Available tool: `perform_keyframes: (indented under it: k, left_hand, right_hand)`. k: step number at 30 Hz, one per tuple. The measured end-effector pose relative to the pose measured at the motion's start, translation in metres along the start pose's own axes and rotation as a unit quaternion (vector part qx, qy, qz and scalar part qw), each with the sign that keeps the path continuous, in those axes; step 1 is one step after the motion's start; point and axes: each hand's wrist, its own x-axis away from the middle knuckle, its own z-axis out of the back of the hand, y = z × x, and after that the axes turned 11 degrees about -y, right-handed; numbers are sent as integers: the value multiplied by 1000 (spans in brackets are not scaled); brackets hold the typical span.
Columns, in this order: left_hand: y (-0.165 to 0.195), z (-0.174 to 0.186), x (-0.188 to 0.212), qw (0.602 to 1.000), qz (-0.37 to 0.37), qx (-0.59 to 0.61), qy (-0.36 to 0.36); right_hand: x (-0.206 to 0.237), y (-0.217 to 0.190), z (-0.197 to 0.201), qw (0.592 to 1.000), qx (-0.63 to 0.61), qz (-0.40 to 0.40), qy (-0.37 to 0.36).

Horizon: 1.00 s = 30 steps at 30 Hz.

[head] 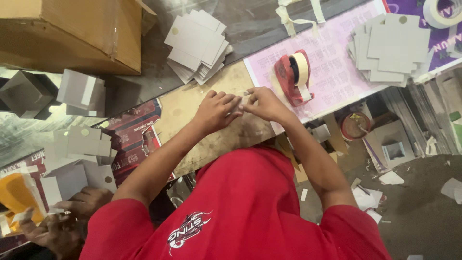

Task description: The person assembles small white cardboard boxes at a workbench. They fold the flat pieces into shape, apply adhesive tape to secure the edges, and place the finished boxes into a larger container. The process is repeated for multiple units.

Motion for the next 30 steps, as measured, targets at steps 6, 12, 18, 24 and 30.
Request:
perform_keyframes:
  k: [6, 12, 18, 24, 30]
  left_hand:
    - [-1, 0, 0, 1000, -4, 8, 2]
    - [0, 1, 0, 999, 1, 36, 3]
    - [-2, -2, 0, 999, 6, 49, 0]
    - [-2, 0, 1, 998, 2, 59, 4]
    - [0, 0, 1, 997, 13, 74, -3]
  right_hand:
    - [1, 8, 3, 999, -40, 1, 6]
    - [-9, 5, -5, 997, -43, -55, -24]
    - [-8, -8, 3, 977, -24, -185, -103]
    - [-17, 13, -6, 995, 74, -63, -8]
    - [-13, 35, -37, 972, -216, 0, -90]
